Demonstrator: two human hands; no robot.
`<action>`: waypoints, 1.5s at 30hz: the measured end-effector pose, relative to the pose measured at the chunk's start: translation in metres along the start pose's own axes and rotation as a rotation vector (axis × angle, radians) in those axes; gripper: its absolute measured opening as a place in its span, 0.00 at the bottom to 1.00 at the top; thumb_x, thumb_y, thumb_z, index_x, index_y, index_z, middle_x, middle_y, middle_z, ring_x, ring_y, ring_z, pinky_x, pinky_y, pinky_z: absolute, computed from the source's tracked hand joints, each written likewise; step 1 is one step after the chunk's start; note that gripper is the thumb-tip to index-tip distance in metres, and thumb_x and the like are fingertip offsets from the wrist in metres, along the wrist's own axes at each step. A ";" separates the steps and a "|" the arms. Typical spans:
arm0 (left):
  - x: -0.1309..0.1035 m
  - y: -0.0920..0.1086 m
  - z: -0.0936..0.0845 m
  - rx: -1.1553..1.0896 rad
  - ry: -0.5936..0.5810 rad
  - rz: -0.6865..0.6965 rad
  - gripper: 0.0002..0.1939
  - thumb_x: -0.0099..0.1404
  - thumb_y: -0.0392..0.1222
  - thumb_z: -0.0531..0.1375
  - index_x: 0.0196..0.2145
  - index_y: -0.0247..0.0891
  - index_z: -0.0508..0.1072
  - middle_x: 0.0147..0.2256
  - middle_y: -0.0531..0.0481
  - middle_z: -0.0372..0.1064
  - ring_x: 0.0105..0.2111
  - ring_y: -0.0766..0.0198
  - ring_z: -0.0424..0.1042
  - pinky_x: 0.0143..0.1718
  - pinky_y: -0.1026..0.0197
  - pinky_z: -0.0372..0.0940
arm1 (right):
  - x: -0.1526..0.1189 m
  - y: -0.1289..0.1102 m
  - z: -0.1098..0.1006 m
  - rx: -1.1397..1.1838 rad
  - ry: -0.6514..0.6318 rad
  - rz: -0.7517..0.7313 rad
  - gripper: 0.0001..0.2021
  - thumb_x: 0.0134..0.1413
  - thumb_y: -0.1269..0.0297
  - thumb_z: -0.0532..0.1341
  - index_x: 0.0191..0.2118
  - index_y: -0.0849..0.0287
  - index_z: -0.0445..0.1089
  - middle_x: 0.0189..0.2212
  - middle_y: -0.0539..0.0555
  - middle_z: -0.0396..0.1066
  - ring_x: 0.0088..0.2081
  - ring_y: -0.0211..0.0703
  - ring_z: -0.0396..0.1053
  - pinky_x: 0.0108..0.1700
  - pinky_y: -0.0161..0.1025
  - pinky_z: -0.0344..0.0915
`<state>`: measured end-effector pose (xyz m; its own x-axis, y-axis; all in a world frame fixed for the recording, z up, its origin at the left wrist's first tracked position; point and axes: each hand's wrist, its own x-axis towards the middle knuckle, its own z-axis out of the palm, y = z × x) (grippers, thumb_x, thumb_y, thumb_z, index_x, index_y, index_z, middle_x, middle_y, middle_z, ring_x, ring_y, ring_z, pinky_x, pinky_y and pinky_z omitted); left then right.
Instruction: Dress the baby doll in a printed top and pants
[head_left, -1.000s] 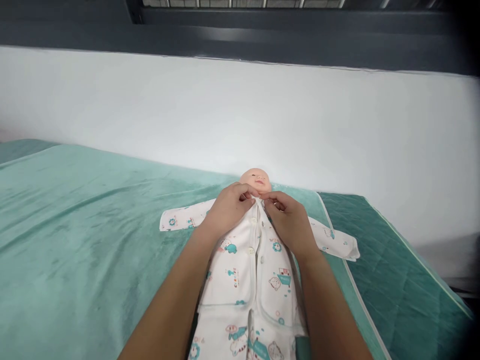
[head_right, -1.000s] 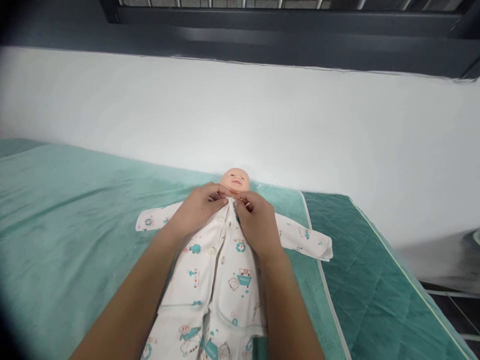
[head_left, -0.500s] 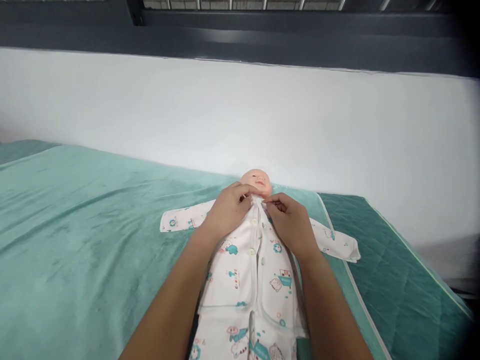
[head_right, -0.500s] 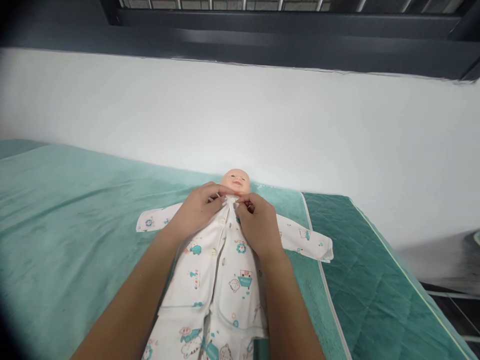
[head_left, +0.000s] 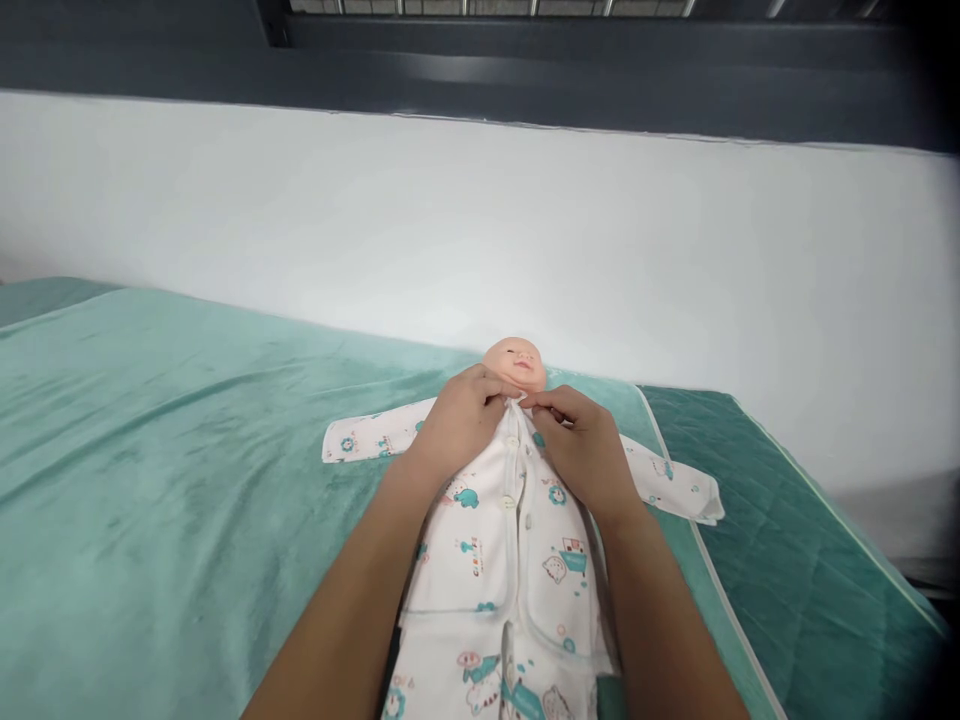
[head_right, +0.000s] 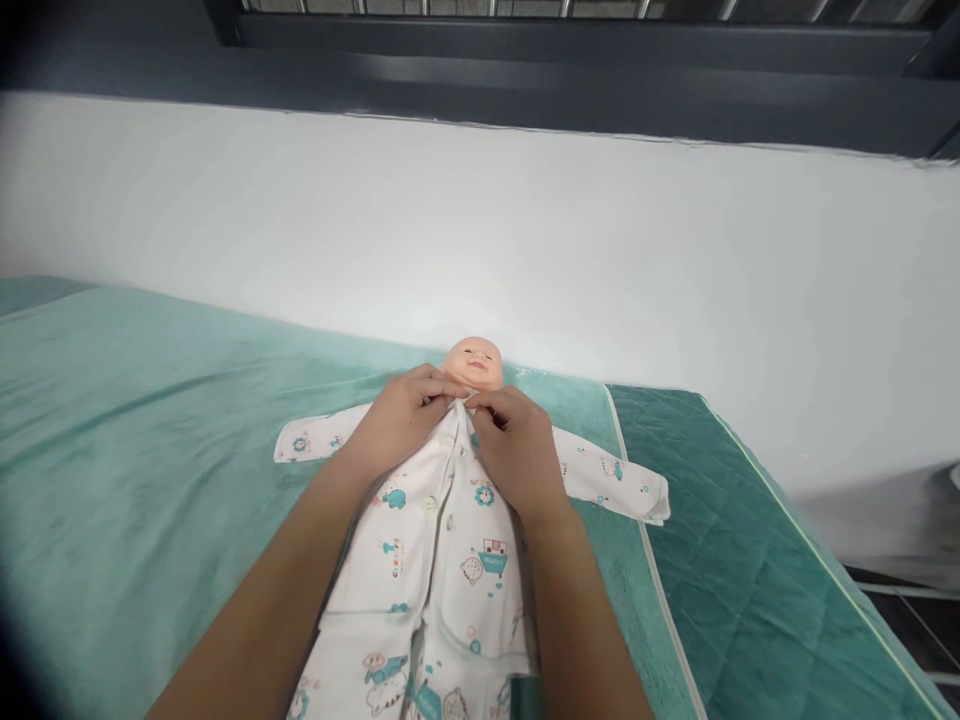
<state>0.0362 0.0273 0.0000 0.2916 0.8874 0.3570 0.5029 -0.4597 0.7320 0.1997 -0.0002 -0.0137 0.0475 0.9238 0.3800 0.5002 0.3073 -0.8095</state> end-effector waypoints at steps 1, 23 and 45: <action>0.000 0.000 0.000 -0.001 0.000 0.003 0.18 0.66 0.33 0.52 0.42 0.46 0.81 0.43 0.51 0.74 0.46 0.62 0.73 0.52 0.58 0.66 | 0.000 0.000 0.000 0.004 -0.007 0.003 0.11 0.55 0.64 0.56 0.34 0.54 0.78 0.34 0.50 0.74 0.31 0.40 0.65 0.37 0.39 0.60; 0.000 0.001 0.000 -0.021 -0.001 -0.021 0.17 0.67 0.33 0.53 0.41 0.45 0.80 0.44 0.51 0.73 0.45 0.62 0.73 0.52 0.58 0.65 | 0.001 0.006 -0.002 -0.001 0.023 0.025 0.12 0.54 0.65 0.57 0.34 0.53 0.80 0.33 0.50 0.73 0.34 0.41 0.68 0.40 0.39 0.61; -0.001 -0.003 0.002 -0.023 -0.016 0.039 0.19 0.67 0.32 0.52 0.40 0.48 0.81 0.44 0.52 0.73 0.44 0.64 0.73 0.51 0.59 0.66 | 0.004 0.009 -0.007 0.189 0.066 0.313 0.13 0.50 0.63 0.58 0.39 0.55 0.78 0.20 0.46 0.65 0.23 0.38 0.60 0.27 0.37 0.55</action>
<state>0.0363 0.0274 -0.0042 0.3242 0.8679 0.3764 0.4717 -0.4932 0.7309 0.2107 0.0044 -0.0167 0.2317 0.9649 0.1239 0.2841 0.0547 -0.9572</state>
